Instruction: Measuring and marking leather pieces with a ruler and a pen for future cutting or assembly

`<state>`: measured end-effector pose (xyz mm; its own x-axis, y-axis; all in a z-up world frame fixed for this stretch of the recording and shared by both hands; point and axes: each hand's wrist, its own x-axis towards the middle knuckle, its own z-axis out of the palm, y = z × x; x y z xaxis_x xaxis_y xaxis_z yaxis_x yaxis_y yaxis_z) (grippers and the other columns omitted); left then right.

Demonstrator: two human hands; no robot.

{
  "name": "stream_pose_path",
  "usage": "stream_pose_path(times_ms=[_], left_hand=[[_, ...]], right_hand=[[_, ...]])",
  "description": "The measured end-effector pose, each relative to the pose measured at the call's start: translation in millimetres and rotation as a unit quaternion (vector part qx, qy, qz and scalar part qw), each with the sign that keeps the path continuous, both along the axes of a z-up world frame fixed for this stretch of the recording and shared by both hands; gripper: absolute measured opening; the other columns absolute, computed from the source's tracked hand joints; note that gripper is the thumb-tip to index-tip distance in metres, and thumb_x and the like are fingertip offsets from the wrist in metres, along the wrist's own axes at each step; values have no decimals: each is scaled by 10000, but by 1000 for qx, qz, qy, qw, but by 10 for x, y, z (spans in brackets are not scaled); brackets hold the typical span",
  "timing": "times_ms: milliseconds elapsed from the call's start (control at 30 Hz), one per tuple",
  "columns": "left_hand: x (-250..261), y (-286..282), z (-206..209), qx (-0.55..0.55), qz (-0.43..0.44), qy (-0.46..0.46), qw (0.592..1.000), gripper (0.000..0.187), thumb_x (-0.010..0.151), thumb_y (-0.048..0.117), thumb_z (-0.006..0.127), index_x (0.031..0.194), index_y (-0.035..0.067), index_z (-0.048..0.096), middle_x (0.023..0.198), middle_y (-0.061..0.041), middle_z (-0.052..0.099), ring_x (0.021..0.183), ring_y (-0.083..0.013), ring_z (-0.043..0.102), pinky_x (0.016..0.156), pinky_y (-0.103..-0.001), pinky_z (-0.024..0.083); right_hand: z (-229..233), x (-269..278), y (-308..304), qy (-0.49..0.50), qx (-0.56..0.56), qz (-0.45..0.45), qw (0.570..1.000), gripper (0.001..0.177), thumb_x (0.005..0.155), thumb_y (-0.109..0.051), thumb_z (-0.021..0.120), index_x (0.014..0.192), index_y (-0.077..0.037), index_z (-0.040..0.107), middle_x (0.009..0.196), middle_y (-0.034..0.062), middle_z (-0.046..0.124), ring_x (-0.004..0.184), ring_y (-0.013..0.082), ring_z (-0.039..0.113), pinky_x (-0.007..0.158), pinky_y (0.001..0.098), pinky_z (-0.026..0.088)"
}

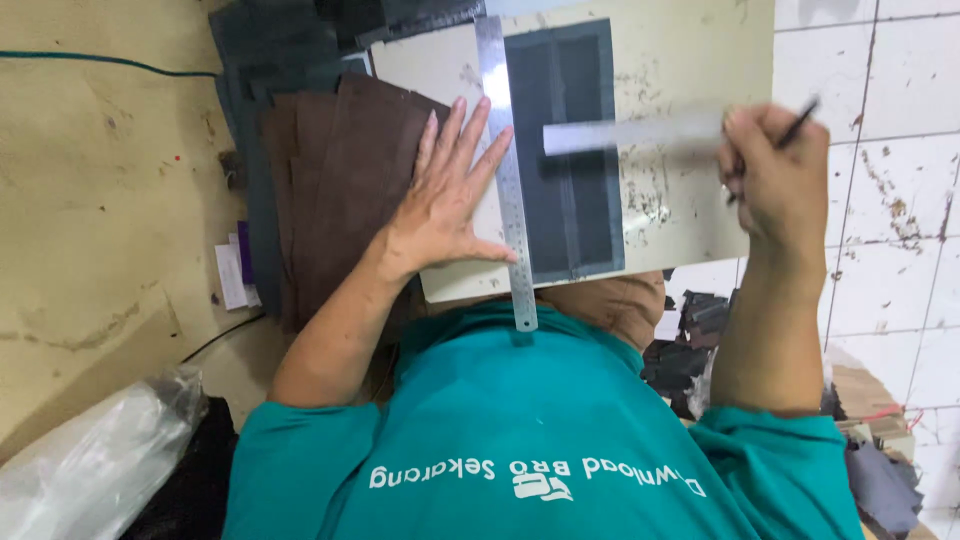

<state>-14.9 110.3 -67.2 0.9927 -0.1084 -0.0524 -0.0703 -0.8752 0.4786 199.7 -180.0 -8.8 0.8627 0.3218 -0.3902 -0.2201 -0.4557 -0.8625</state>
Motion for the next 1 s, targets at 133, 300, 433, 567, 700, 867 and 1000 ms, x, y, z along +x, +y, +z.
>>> stream_pose_path(times_ms=[133,300,433,567,700,867,1000], left_hand=[[8,-7,7,9,6,2,1000,1508,697,962,811,1696,113,65,1743,-212,-39,1624,-449,-39,1312,-669,27],[26,-4,49,1,13,17,1000,1568,630,903,911,1687,120,59,1744,-212,-27,1625,-443,-25,1312,-654,48],[53,4,86,-3,16,28,999,1574,611,865,947,1684,118,71,1742,-213,-18,1623,-446,-11,1309,-645,59],[71,13,109,3,13,38,999,1542,625,870,922,1679,108,94,1737,-221,1,1617,-444,-3,1303,-640,64],[84,15,146,10,13,40,999,1517,634,862,916,1677,101,118,1734,-225,27,1614,-446,15,1299,-639,74],[107,25,182,13,11,49,999,1491,647,854,909,1674,100,133,1732,-224,44,1611,-448,29,1297,-632,81],[116,24,196,35,8,49,998,1468,651,892,864,1667,91,171,1723,-237,77,1603,-458,66,1293,-625,100]], right_hand=[[-277,498,412,13,76,20,997,272,1151,-186,647,909,-107,552,652,12,478,487,66,394,432,213,253],[-215,693,776,48,28,27,998,252,1129,-191,645,906,-98,572,656,13,516,491,59,400,427,193,293],[-317,765,865,68,37,20,997,149,1073,-123,641,931,-84,616,628,46,496,490,74,395,415,196,262],[-190,734,945,81,-29,30,996,200,1089,-107,589,897,-128,539,647,15,489,473,60,367,405,212,233],[121,652,1087,92,-108,38,989,154,763,-20,396,749,-170,424,628,-13,434,487,58,320,395,271,86],[-239,756,849,37,12,103,994,192,781,-1,432,644,-135,422,572,-10,389,548,77,325,496,242,233],[-198,738,861,27,-34,94,995,114,656,-74,446,607,-156,382,517,-47,315,495,51,281,451,255,132]])
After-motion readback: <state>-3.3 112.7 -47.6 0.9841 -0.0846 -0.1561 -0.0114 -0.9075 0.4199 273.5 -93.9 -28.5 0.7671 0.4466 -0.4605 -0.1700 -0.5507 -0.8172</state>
